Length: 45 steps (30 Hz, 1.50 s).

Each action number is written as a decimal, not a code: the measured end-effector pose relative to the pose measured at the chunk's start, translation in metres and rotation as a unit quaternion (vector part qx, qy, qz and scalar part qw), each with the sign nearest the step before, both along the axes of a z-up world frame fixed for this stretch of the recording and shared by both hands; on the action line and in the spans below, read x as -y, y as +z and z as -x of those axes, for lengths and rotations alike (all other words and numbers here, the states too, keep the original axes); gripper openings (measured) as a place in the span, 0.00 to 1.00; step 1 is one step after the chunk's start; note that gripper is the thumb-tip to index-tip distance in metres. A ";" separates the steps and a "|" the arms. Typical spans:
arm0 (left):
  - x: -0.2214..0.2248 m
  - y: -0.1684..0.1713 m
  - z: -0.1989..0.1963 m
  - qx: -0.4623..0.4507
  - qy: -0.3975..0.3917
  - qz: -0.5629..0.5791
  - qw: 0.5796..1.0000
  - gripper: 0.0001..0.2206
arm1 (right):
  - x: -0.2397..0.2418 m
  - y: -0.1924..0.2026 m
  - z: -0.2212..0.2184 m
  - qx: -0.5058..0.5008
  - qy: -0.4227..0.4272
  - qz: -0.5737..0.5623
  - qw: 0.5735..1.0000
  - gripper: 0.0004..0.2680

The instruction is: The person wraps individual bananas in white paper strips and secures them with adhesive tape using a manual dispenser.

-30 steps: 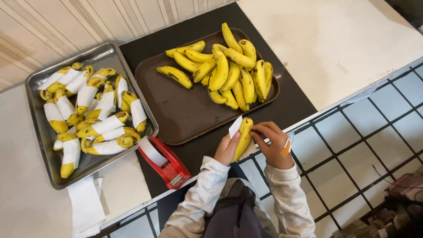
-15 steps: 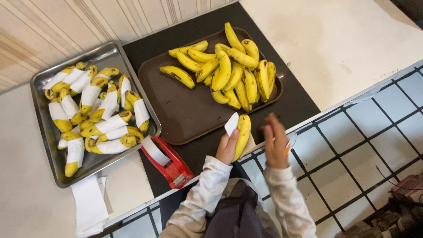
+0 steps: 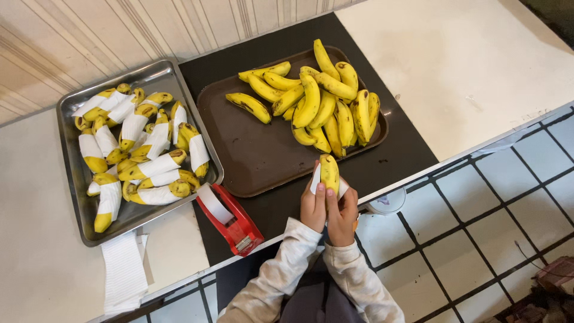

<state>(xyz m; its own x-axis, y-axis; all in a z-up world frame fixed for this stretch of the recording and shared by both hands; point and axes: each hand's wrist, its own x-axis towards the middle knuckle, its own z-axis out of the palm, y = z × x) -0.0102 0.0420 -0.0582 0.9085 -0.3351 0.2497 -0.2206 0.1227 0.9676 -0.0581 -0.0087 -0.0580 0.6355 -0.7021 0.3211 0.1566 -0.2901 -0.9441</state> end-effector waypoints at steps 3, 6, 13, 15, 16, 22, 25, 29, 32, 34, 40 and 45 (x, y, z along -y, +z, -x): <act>0.004 0.005 -0.002 0.042 -0.008 -0.002 0.999 0.21 | 0.000 0.003 -0.002 0.007 0.022 -0.032 0.999 0.14; 0.005 0.006 0.001 0.040 -0.026 -0.009 0.999 0.21 | 0.003 0.003 -0.003 0.030 0.060 -0.091 0.994 0.15; 0.006 0.012 0.006 0.042 -0.080 -0.030 0.995 0.22 | 0.025 -0.010 -0.001 -0.006 0.074 -0.069 0.995 0.16; 0.006 0.016 0.004 0.045 -0.091 -0.036 0.994 0.23 | 0.027 -0.007 -0.006 -0.004 0.085 -0.064 0.994 0.16; 0.006 0.017 0.005 0.045 -0.104 -0.041 0.993 0.23 | 0.028 -0.006 -0.006 -0.006 0.096 -0.058 0.994 0.16; 0.010 0.028 0.003 0.047 -0.148 -0.056 0.986 0.24 | 0.038 -0.013 -0.006 -0.002 0.134 -0.069 0.988 0.19; 0.010 0.038 -0.002 0.063 -0.154 -0.060 0.984 0.28 | 0.033 -0.001 -0.007 -0.003 0.124 -0.078 0.989 0.16; 0.015 0.031 -0.001 0.072 -0.099 -0.025 0.992 0.21 | 0.038 0.009 -0.002 -0.022 0.124 -0.095 0.987 0.16; 0.018 0.021 -0.002 0.067 -0.077 -0.006 0.995 0.19 | 0.035 0.020 -0.005 -0.023 0.110 -0.061 0.992 0.15; 0.020 0.019 0.000 0.046 -0.058 0.019 0.997 0.20 | 0.031 0.028 -0.005 -0.027 0.086 -0.015 0.996 0.13; 0.020 0.021 0.002 -0.087 -0.076 0.160 0.980 0.25 | 0.020 0.046 -0.002 -0.040 0.034 0.078 0.996 0.09; 0.019 0.007 0.003 -0.215 -0.079 0.293 0.928 0.27 | 0.021 0.041 -0.002 -0.031 -0.006 0.135 0.990 0.08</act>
